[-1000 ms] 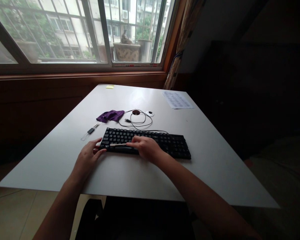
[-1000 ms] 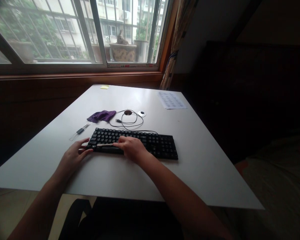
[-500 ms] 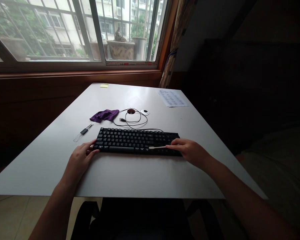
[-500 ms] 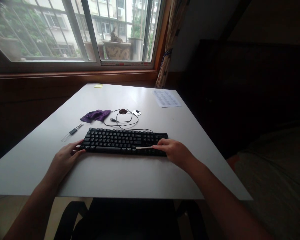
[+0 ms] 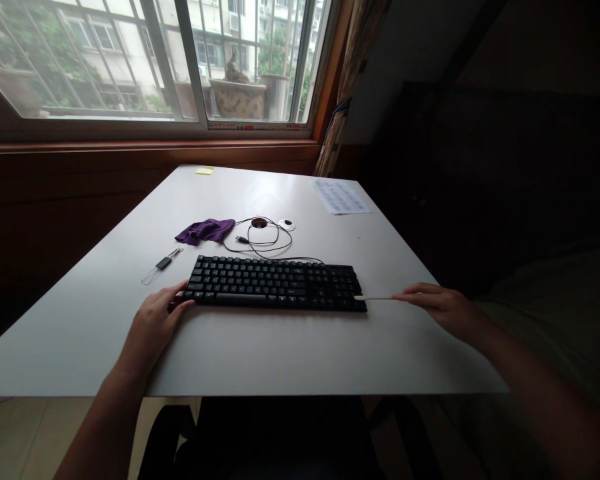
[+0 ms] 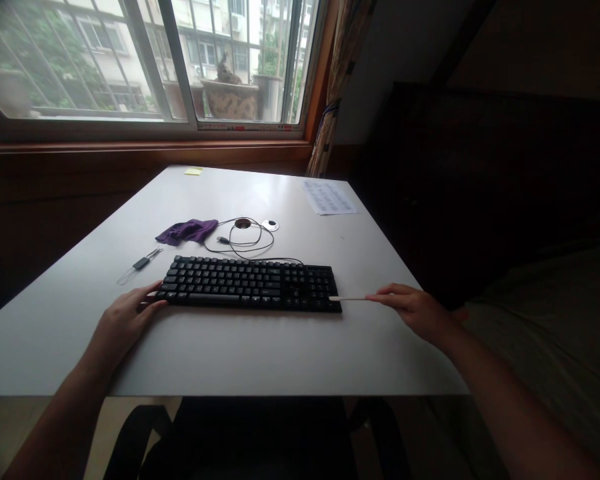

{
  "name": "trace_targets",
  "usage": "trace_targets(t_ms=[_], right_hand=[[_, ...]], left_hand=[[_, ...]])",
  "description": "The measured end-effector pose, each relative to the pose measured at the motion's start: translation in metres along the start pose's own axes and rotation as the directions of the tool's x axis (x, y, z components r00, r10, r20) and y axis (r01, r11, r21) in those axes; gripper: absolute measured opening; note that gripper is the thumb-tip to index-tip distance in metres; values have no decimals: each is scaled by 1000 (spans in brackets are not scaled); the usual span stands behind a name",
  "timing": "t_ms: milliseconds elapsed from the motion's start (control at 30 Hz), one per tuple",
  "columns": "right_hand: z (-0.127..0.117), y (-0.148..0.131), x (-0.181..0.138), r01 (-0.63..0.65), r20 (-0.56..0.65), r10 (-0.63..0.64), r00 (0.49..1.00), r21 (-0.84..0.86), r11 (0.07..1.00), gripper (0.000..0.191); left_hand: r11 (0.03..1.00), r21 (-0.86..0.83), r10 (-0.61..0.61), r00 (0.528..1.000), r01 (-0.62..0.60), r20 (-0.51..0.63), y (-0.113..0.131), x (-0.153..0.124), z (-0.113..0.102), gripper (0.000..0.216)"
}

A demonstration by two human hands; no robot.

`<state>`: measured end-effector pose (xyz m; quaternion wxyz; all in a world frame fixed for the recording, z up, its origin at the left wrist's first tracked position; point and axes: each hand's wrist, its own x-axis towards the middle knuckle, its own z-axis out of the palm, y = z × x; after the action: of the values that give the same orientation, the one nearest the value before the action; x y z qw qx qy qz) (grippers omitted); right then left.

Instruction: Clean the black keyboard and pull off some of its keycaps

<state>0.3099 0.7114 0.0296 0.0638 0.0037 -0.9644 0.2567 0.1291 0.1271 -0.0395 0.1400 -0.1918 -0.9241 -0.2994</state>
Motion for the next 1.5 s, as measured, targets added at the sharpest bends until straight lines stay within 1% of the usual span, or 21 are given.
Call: trace_targets(t_ms=[100, 200, 300, 400, 500, 600, 667, 767, 833, 867, 933, 967, 1000, 1067, 1133, 1200, 1267, 1333, 1500], right_hand=[[19, -10, 10, 4, 5, -4, 1000, 122, 992, 43], [40, -17, 25, 56, 39, -65, 997, 195, 979, 39], [54, -18, 39, 119, 48, -129, 990, 175, 977, 31], [59, -19, 45, 164, 37, -170, 985, 129, 978, 32], [55, -20, 42, 182, 45, -187, 981, 101, 978, 33], [47, -18, 33, 155, 47, -160, 986, 81, 985, 31], [38, -10, 25, 109, 44, -112, 993, 61, 992, 32], [20, 13, 9, 34, 22, -35, 999, 38, 999, 35], [9, 31, -3, -8, -22, 9, 1000, 26, 1000, 35], [4, 38, -8, -31, -64, 32, 997, 22, 999, 35], [-3, 44, -16, -76, -165, 79, 983, 24, 997, 35], [-4, 42, -19, -89, -209, 93, 974, 29, 996, 34], [-3, 36, -20, -88, -237, 95, 967, 37, 995, 33], [5, 14, -16, -45, -231, 55, 971, 52, 998, 31], [20, -15, -7, 35, -155, -23, 988, 72, 997, 30], [38, -44, 7, 120, -81, -113, 990, 83, 989, 31], [59, -67, 22, 205, -40, -203, 978, 81, 975, 33], [78, -86, 38, 279, -23, -278, 960, 76, 957, 38], [116, -127, 80, 408, -11, -409, 913, 63, 911, 47]], left_hand=[[1000, -3, -1, 1000, 1, 0, 0, 0, 1, 58], [1000, 5, 5, 1000, -5, 12, 0, 0, 0, 56], [1000, 16, -6, 1000, 6, 10, 1, 0, -1, 57], [1000, 16, -18, 1000, 18, 1, 2, 0, -2, 58], [1000, 7, -23, 1000, 23, 3, 1, 0, -3, 57], [1000, 9, -26, 1000, 26, -4, -1, 0, -3, 56], [1000, 19, -22, 1000, 22, -13, -1, 0, -2, 56], [1000, 16, -25, 1000, 25, -13, -1, 0, -2, 56], [999, 6, -37, 999, 37, -12, -1, 0, -2, 56], [999, 3, -45, 999, 45, -12, -1, -1, -2, 55], [998, -3, -60, 998, 60, -7, -1, -1, -2, 54], [998, -6, -66, 998, 66, -3, -1, -1, -2, 54], [997, -10, -70, 998, 70, 0, -1, -1, -1, 54], [997, -24, -72, 997, 72, 3, -1, -1, -2, 53], [997, -29, -66, 998, 66, 3, -1, -1, -2, 53], [998, -19, -57, 998, 57, 2, -1, -1, -2, 53], [999, -5, -45, 999, 45, -1, -1, -1, -3, 53], [999, 0, -33, 999, 33, -2, -2, -2, -3, 52], [999, -5, -41, 999, 41, -7, -3, -2, -1, 54]])
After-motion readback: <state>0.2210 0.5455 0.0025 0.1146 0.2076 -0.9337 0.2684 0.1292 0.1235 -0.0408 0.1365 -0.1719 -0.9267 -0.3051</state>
